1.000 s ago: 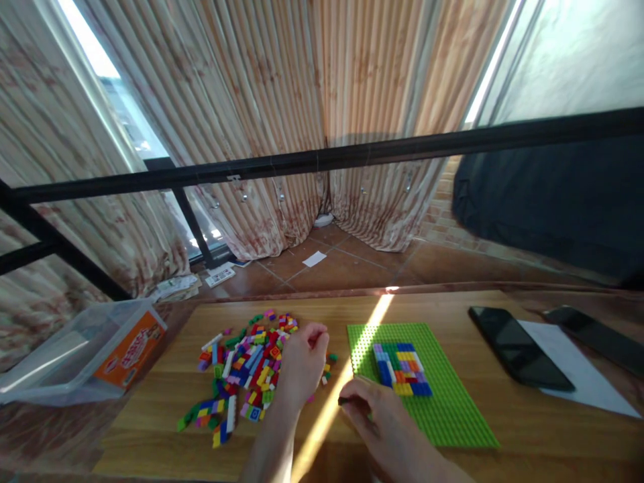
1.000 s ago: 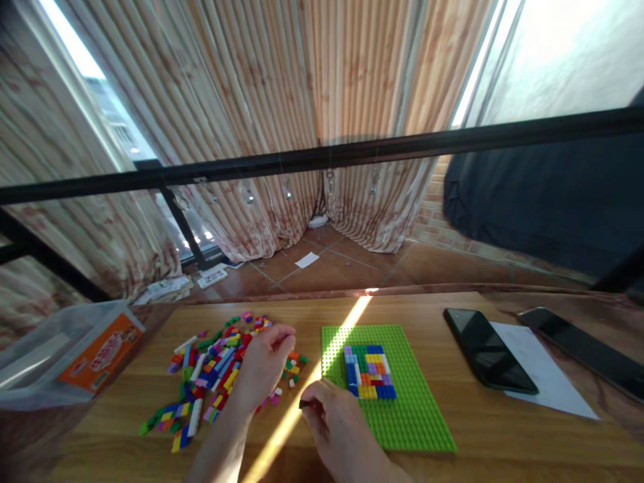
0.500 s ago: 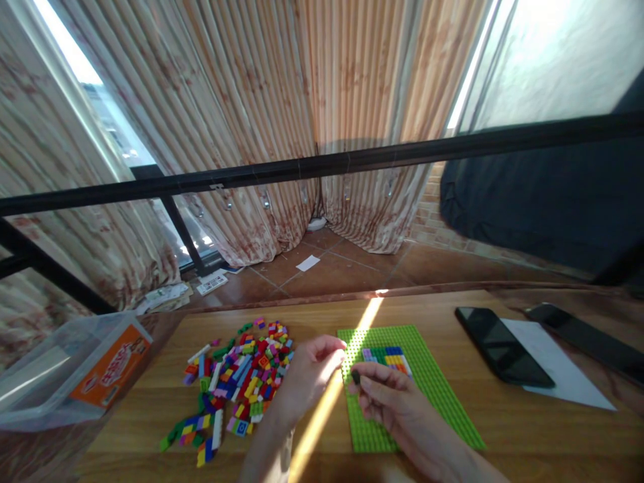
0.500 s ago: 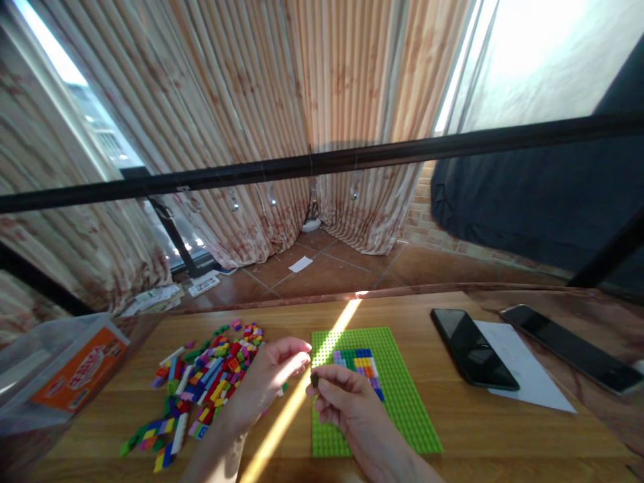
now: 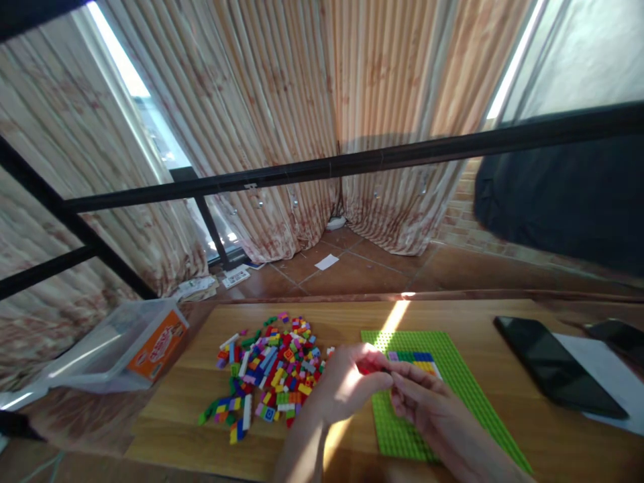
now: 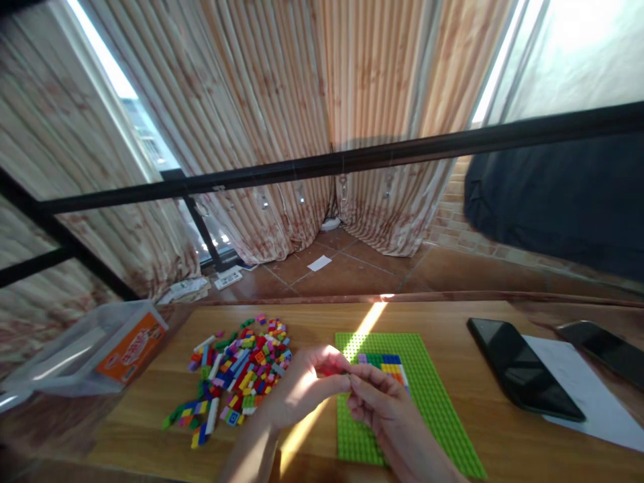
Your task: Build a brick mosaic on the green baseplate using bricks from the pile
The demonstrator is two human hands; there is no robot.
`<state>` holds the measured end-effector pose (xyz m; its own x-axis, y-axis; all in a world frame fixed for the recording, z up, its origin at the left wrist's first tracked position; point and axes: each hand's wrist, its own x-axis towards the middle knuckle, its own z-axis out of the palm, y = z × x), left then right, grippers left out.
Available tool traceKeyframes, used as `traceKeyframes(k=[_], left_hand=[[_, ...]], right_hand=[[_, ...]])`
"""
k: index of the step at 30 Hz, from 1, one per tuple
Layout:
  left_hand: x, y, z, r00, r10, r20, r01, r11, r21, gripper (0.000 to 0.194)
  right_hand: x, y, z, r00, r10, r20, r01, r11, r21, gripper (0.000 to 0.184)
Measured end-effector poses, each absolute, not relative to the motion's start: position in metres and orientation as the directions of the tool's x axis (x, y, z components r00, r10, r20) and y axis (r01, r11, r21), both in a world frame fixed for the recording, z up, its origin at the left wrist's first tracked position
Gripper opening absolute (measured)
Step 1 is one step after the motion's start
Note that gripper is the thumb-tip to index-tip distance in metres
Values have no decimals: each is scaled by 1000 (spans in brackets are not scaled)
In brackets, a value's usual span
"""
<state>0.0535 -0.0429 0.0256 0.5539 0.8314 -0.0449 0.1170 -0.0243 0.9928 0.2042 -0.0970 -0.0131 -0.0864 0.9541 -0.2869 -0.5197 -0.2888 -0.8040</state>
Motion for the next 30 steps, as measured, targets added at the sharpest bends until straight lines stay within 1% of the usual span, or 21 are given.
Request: traceKeyframes(k=[5,9,12,15,18,20,21,23,25,28,30], left_hand=[[55,-44,16,485,873,-41,197,-64,978,15],[52,-43,10,449,893,-36,276,-100,956,19],[48,-43,10,446,895,-17,313,-138,940,20],[40,-44,11,453,890,45,342,-221,913,19],[28,-43,10,393,914,102,417,-276,866,20],[15,-39,9,299,945,132,513,-276,813,21],[7,-37,9,240,960,145,573,-261,777,21],[-13,-31,8,116,980,160,697,-195,690,21],[-34,-26,8,-11,990,138,803,-73,591,20],[-65,-23,7,-191,979,72,885,140,443,18],[-80,-22,5,-253,967,34,901,223,372,18]], right_hand=[[208,-93,-21,-54,936,-347,-440,-334,-833,23],[207,-91,-26,-49,920,-389,-458,-367,-810,22],[202,-88,-28,-48,918,-394,-468,-369,-803,22],[194,-85,-29,-26,933,-360,-391,-341,-855,23],[184,-80,-33,25,962,-272,-192,-262,-946,25],[179,-76,-38,52,982,-179,25,-181,-983,27],[176,-75,-41,64,990,-124,151,-133,-980,27],[169,-73,-47,84,996,-14,399,-46,-916,25],[162,-72,-52,66,996,59,588,9,-809,23],[152,-72,-55,-28,998,62,729,62,-682,26],[146,-70,-57,-57,997,47,778,74,-623,27]])
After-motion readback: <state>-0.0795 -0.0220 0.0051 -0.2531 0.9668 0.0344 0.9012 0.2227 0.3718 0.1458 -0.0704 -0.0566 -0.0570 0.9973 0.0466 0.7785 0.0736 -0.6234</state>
